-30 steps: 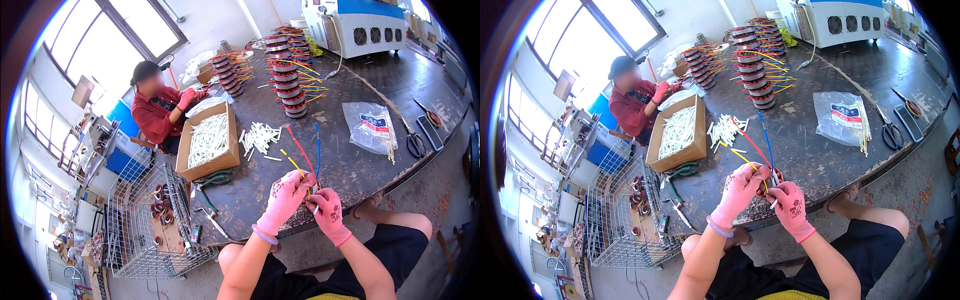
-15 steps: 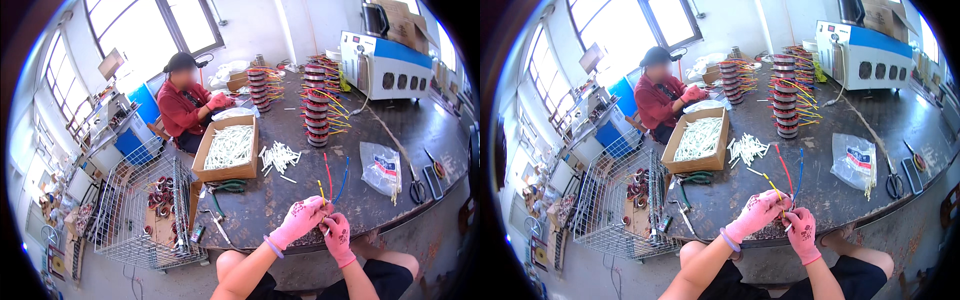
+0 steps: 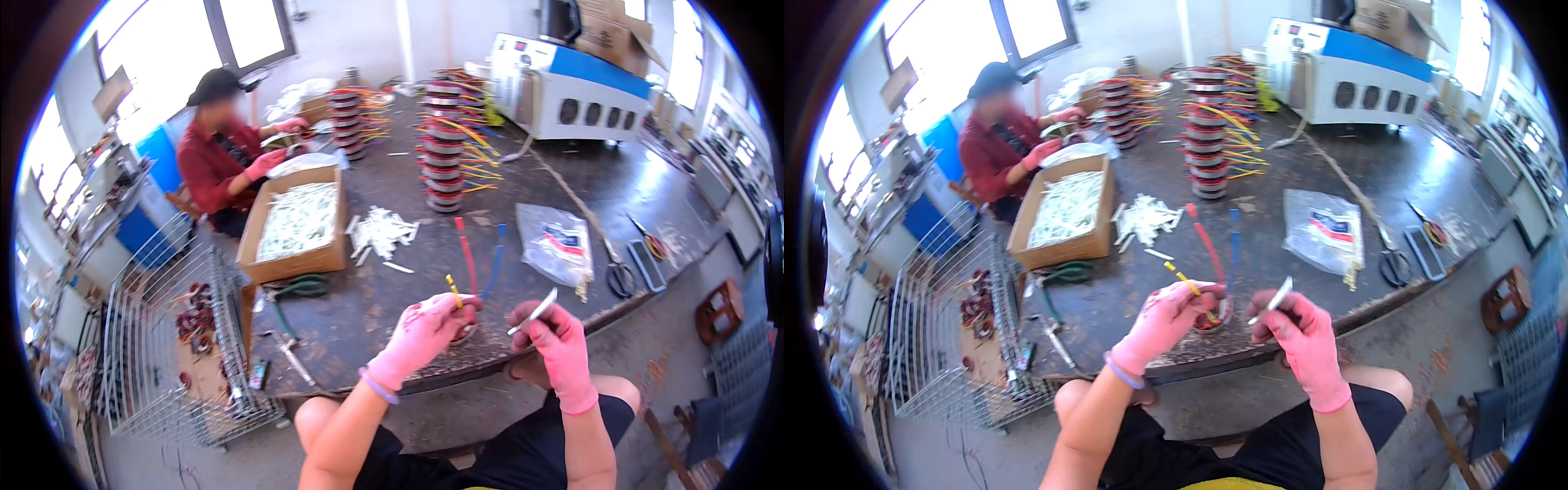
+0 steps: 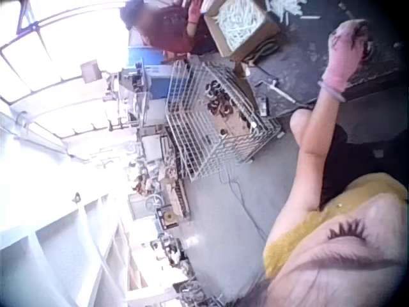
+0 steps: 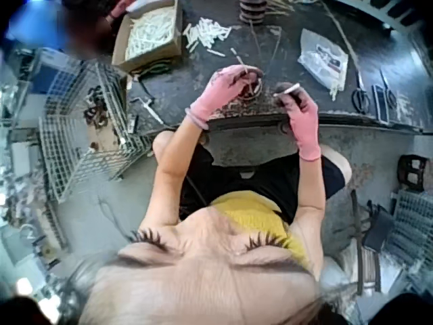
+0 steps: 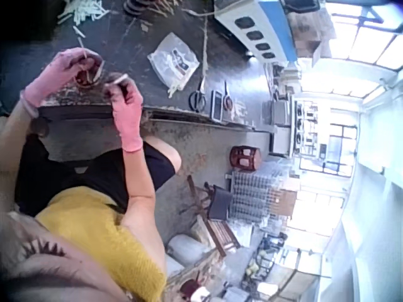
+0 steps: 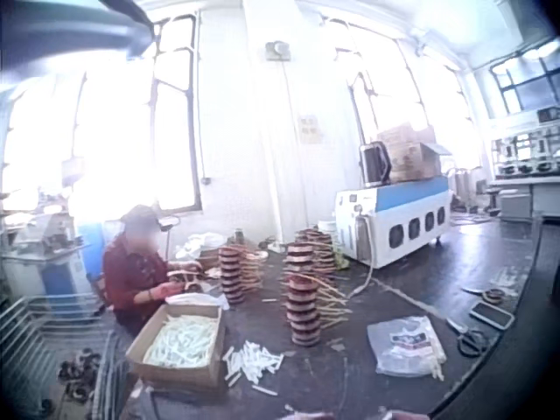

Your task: The person inserts colored wires into the slots of a motor stator, fits white insulation sleeves onto the wire ends, and uses scissors to trim a wire.

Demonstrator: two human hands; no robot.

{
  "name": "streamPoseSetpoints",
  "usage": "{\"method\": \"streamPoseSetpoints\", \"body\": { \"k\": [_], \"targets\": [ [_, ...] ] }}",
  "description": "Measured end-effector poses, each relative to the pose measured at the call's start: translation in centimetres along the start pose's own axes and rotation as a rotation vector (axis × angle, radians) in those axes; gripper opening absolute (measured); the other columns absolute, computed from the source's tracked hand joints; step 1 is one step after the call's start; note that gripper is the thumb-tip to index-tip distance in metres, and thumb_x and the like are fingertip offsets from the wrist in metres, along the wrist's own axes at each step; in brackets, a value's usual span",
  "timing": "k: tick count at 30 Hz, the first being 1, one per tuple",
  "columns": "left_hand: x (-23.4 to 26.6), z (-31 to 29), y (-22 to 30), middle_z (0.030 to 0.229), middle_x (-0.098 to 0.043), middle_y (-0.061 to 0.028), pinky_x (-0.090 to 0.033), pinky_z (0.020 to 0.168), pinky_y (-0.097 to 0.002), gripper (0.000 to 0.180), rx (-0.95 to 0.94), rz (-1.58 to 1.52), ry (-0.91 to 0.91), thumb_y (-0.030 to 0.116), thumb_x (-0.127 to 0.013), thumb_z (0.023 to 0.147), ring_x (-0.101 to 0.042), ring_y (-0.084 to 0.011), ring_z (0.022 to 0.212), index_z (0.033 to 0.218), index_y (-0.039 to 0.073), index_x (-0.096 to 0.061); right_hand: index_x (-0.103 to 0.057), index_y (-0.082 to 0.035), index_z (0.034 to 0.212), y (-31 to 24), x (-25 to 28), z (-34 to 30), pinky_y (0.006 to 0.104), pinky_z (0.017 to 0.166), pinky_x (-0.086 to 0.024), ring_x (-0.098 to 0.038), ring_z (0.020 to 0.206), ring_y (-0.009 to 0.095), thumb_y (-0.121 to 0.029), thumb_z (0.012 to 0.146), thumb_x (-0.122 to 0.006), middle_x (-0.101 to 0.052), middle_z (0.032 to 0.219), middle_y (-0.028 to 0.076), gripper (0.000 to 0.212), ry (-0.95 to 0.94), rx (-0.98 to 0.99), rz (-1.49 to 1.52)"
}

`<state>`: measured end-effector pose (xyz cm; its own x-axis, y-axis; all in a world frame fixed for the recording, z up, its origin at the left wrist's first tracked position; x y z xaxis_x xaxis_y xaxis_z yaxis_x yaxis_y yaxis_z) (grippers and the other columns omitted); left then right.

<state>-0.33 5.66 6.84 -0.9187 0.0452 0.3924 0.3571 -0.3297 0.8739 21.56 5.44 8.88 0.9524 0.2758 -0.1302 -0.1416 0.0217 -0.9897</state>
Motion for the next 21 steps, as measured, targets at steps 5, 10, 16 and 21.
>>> {"method": "streamPoseSetpoints", "body": {
  "k": [5,10,16,21],
  "targets": [
    [-0.5,0.6,1.7,0.087,-0.067,-0.0054,-0.053,0.07,-0.0331,0.018,-0.165,0.151,-0.012,0.006,-0.061,0.091,-0.067,-0.0231,0.077,0.108,0.006,-0.066,-0.064,0.002,0.109,-8.1,-1.7,0.6,0.0188,0.068,-0.043,-0.054,0.076,0.004,0.002,0.091,-0.063,-0.064,0.094,0.002,0.017,-0.097,0.238,0.133],
    [-0.8,0.5,1.7,0.087,-0.067,-0.0053,-0.053,0.068,-0.0337,0.018,-0.18,0.193,0.009,0.005,-0.061,0.09,-0.067,-0.0238,0.077,0.106,0.007,-0.067,-0.063,0.001,0.112,-8.6,-3.6,1.6,0.0232,0.076,-0.052,-0.063,0.087,0.007,0.002,0.092,-0.065,-0.068,0.098,0.004,0.02,-0.146,0.355,0.037],
    [-0.1,0.1,1.1,0.087,-0.067,-0.0052,-0.053,0.067,-0.0336,0.017,-0.205,0.198,0.007,0.005,-0.06,0.09,-0.067,-0.0234,0.076,0.106,0.006,-0.067,-0.065,0.001,0.109,-8.8,-5.0,2.1,0.0245,0.076,-0.053,-0.064,0.085,0.007,0.001,0.09,-0.068,-0.068,0.094,0.004,0.019,-0.063,0.471,-0.196],
    [-0.3,0.2,1.4,0.088,-0.067,-0.0065,-0.053,0.068,-0.0341,0.014,-0.172,0.164,-0.01,0.007,-0.062,0.09,-0.068,-0.0244,0.076,0.104,0.005,-0.067,-0.065,0.001,0.109,-8.9,-5.0,2.1,0.0234,0.076,-0.052,-0.063,0.084,0.008,0.002,0.09,-0.067,-0.069,0.096,0.005,0.019,-0.04,0.481,-0.231]
  ]
}}
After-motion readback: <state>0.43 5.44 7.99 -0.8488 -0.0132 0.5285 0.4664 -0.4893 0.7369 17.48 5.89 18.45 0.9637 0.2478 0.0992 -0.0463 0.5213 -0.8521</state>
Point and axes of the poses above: each hand's wrist, its own z-axis towards the middle knuckle, its own x-axis out of the back of the hand, y = z × x, the point moved 2 cm from there along z, towards the middle knuckle
